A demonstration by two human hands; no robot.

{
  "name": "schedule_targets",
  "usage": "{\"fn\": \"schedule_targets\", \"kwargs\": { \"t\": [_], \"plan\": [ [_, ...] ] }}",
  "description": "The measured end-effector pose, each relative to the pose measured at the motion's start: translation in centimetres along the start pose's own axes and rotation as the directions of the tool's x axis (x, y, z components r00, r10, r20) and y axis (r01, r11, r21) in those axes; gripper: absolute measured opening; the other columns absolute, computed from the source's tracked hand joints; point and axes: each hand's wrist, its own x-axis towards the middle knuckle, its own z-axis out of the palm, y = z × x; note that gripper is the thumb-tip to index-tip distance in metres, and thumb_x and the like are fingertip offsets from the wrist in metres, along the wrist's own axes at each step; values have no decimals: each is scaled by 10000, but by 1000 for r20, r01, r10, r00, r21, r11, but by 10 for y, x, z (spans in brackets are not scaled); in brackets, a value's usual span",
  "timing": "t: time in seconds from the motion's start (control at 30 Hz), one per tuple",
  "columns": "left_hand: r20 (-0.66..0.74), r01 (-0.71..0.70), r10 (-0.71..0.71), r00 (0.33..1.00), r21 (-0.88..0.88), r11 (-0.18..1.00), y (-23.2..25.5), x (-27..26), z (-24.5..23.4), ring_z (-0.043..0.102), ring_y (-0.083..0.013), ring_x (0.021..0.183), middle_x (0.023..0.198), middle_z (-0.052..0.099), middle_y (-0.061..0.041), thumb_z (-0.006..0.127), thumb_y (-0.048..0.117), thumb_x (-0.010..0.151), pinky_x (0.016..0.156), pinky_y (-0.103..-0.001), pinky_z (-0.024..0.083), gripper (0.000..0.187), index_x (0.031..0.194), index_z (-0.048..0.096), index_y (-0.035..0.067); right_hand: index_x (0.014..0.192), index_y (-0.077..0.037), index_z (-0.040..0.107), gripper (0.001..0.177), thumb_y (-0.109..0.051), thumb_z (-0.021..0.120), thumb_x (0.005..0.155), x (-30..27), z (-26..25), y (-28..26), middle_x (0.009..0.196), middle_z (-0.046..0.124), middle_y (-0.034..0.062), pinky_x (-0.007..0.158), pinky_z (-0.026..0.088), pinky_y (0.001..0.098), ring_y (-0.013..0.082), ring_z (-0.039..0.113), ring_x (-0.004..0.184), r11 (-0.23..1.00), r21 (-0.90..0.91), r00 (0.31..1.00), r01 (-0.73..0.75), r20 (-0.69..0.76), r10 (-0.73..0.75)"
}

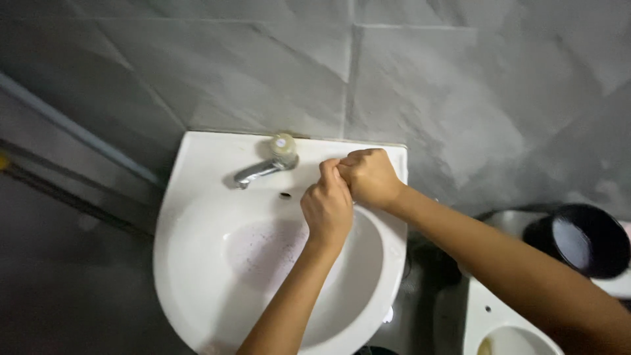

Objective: Cleaning a bathroom sink using a brush and cleaning solution.

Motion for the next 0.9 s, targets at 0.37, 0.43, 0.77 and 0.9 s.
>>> {"fn": "schedule_targets", "kwargs": {
  "t": [0.37, 0.43, 0.77, 0.9],
  "plan": [
    [-16, -54, 57, 998, 125, 991, -8, 8, 2, 693, -312, 543, 633, 689, -128, 572, 110, 984, 475, -446, 525, 187, 1167, 594, 82, 664, -88, 661, 129, -187, 742, 651, -1, 27, 16, 664, 655, 91, 555, 500, 432, 291, 637, 588, 1000, -23, 999, -18, -46, 17],
    [6, -75, 74, 997, 69, 995, 11, -2, 25, 698, -290, 537, 646, 694, -122, 567, 105, 965, 461, -437, 524, 205, 1166, 596, 78, 622, -82, 663, 131, -179, 748, 601, -27, 1, 23, 624, 650, 108, 527, 483, 448, 297, 621, 539, 994, -66, 994, -87, 55, 91],
    [23, -65, 62, 998, 119, 991, -34, 43, 27, 694, -217, 530, 658, 703, -92, 596, 96, 1013, 444, -331, 521, 188, 1193, 591, 38, 693, -85, 710, 111, -130, 772, 773, 25, 72, 50, 619, 650, 74, 518, 520, 388, 216, 627, 531, 996, -78, 984, -34, -177, 20],
    [-101, -179, 204, 974, 209, 961, -43, 43, 10, 728, -262, 648, 749, 719, -119, 599, 68, 997, 559, -356, 570, 244, 1237, 576, 30, 783, -79, 715, 132, -158, 766, 690, 51, 30, 12, 719, 690, 60, 607, 551, 394, 260, 702, 702, 998, -44, 966, 50, -253, -59]
  ]
}}
